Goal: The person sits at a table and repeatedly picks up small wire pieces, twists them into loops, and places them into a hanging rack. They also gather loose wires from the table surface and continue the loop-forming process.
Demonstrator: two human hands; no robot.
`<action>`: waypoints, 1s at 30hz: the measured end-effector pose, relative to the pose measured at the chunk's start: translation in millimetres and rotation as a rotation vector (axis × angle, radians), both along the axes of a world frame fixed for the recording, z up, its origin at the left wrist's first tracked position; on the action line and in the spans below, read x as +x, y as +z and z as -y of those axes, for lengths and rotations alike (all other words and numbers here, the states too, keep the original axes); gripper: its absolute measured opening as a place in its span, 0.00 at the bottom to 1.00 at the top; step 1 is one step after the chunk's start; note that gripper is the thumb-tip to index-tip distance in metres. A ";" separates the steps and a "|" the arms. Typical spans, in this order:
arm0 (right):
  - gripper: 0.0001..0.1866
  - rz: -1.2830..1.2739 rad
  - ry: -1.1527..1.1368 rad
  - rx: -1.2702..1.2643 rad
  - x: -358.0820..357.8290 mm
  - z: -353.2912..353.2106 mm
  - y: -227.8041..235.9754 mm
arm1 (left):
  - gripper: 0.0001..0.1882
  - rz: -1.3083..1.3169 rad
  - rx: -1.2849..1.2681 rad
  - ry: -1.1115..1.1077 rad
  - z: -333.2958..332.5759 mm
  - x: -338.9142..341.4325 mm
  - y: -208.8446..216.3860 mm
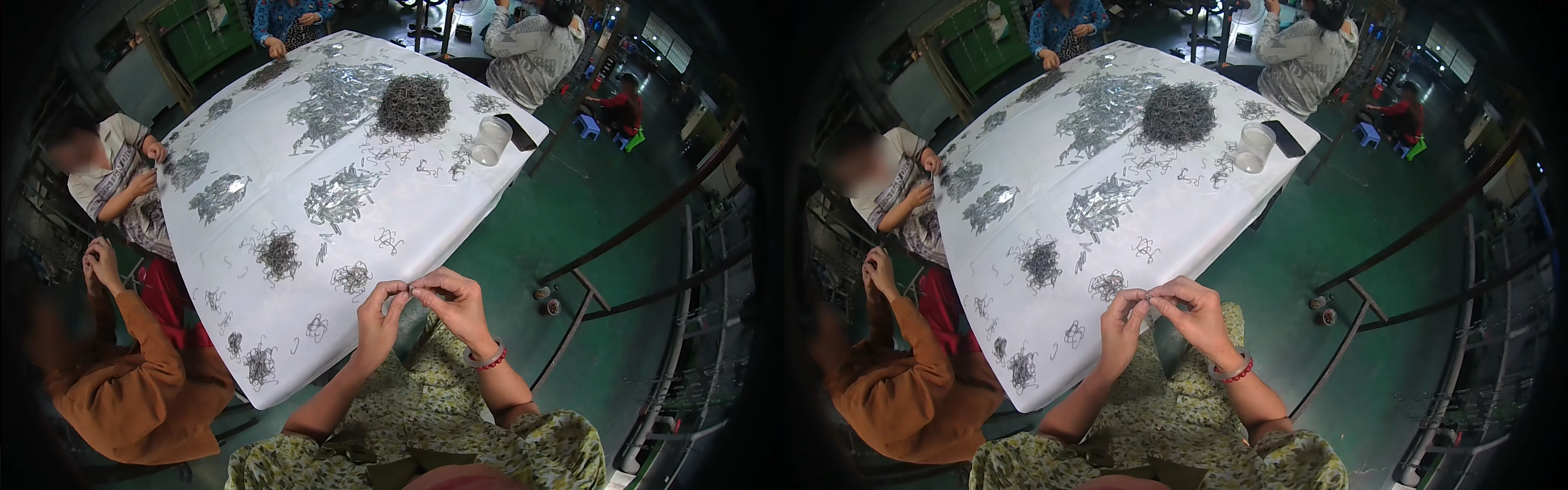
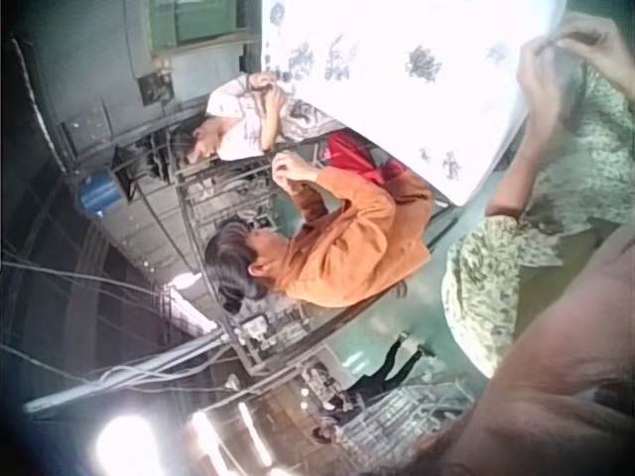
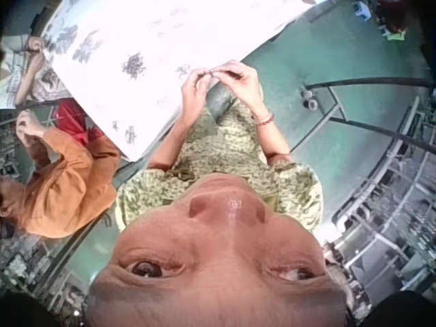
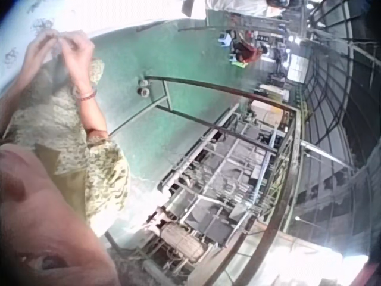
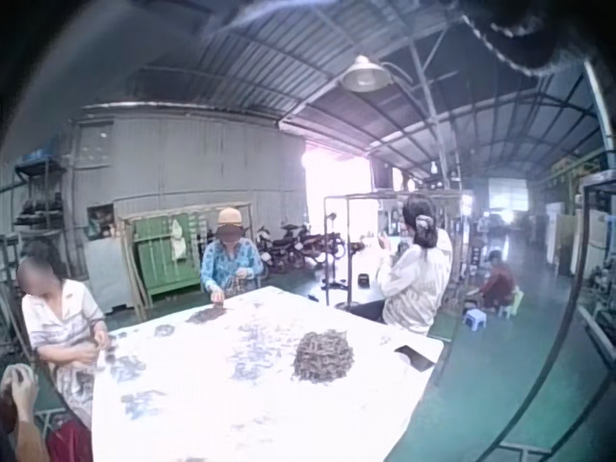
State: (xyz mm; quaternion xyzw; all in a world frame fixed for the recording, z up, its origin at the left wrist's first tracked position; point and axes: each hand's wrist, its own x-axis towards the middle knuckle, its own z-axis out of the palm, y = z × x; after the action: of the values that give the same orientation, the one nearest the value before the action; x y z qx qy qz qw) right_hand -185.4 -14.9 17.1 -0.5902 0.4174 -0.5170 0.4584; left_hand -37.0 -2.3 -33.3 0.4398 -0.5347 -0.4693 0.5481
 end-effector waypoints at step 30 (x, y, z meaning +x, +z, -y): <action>0.06 -0.077 -0.142 -0.114 17.3 -19.1 7.9 | 0.06 1.270 0.136 0.319 77.1 193.6 -59.3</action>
State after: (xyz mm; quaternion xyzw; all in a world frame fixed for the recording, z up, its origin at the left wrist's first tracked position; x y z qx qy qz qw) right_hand -168.0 4.2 24.9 -0.6036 0.4455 -0.5481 0.3698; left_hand 156.6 -79.4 -92.6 0.7387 -0.6516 -0.0644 0.1600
